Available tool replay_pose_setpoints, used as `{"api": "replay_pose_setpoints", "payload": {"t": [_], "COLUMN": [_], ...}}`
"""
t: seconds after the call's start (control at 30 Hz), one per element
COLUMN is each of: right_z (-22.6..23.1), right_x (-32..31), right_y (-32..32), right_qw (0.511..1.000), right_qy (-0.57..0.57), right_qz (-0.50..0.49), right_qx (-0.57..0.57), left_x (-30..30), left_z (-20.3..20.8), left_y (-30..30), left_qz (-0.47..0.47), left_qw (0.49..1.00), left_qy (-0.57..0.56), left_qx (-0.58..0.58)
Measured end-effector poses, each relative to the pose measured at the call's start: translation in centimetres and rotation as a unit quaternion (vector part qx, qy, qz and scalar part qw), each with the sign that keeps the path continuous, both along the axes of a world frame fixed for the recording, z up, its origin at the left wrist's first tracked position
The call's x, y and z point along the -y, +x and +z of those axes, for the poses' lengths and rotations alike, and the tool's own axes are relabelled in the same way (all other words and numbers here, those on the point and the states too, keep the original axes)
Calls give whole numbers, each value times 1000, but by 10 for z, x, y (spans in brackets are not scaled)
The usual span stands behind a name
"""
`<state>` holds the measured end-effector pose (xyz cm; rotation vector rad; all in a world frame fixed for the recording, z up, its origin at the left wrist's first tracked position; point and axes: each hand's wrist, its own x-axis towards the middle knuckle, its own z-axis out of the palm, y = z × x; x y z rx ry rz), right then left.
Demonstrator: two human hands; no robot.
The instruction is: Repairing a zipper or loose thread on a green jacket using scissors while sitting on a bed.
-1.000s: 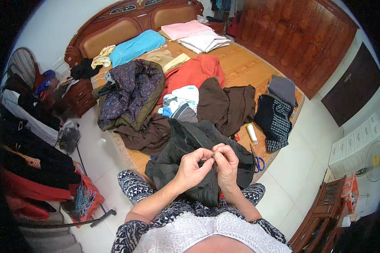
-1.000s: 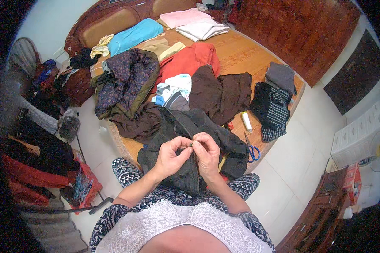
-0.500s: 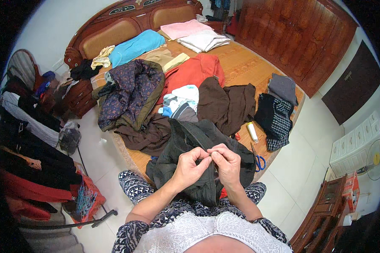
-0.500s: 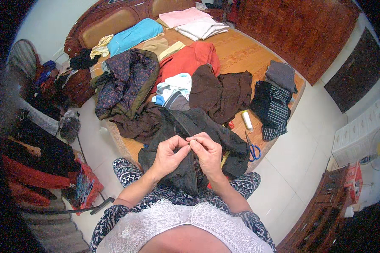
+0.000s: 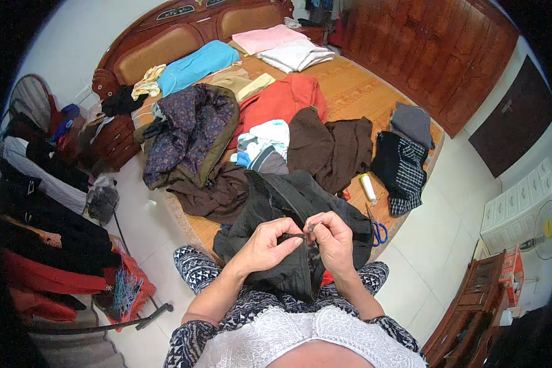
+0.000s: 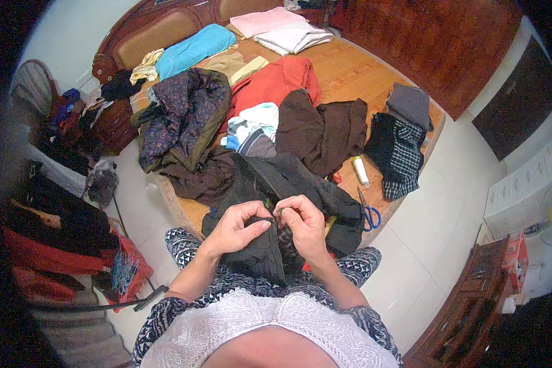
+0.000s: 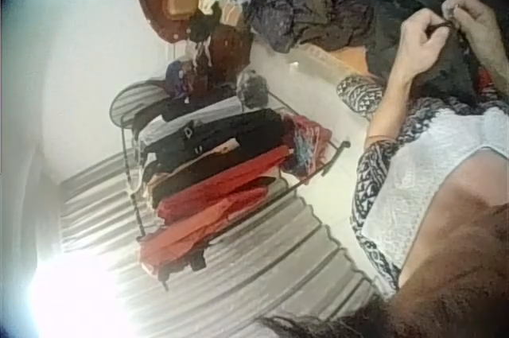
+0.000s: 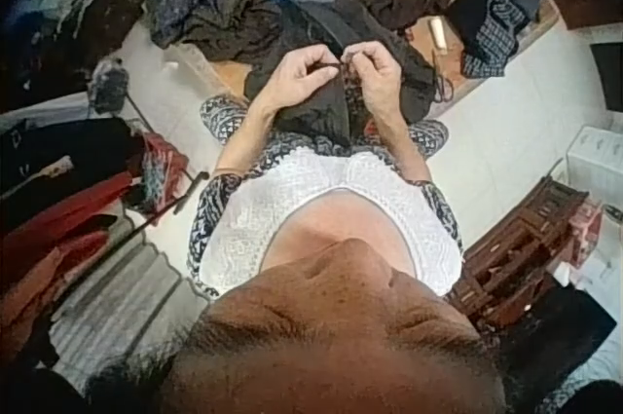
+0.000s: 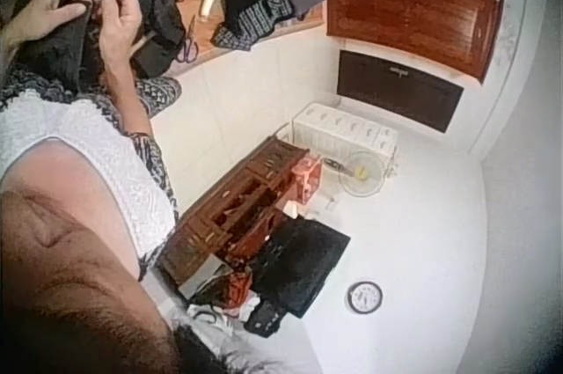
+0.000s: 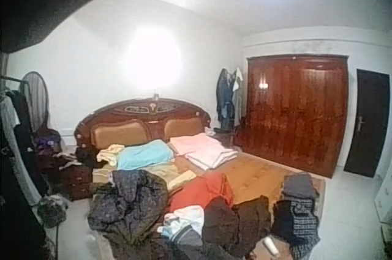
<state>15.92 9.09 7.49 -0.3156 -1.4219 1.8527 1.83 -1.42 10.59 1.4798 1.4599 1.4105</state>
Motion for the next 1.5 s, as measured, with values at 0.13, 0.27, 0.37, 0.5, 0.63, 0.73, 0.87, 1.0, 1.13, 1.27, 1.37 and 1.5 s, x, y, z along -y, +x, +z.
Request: {"api": "replay_pose_setpoints", "payload": {"t": [0.13,0.27,0.37,0.5,0.63,0.73,0.87,1.0,1.13,1.27,1.37,1.5], "right_z": [3,7,8,9,13,19,23,20,16,9,6,4], "right_x": [-2,-4,-5,-5,-7,-10,-18,-20,-15,-13,-9,-6], "right_y": [4,10,12,13,14,15,15,11,6,1,0,0], "right_qw": [999,998,995,995,992,987,985,989,995,996,996,998], "right_qy": [38,56,70,72,94,120,111,62,1,-1,-25,-37], "right_qz": [11,27,39,45,45,50,79,110,92,83,81,40], "right_qx": [3,32,63,61,76,93,111,81,41,16,9,29], "left_x": [0,0,1,0,0,0,-1,-2,-3,-3,-3,-3], "left_z": [2,1,2,3,6,7,11,10,5,4,1,0], "left_y": [1,2,2,4,5,4,5,5,4,5,4,4], "left_qz": [15,27,36,47,47,42,39,38,41,46,49,53], "left_qw": [1000,999,998,996,996,996,997,998,998,998,998,998], "left_qy": [-20,-6,-11,26,35,28,14,13,18,4,-3,-4], "left_qx": [-12,-23,-44,-68,-67,-72,-70,-58,-45,-31,-25,-15]}}
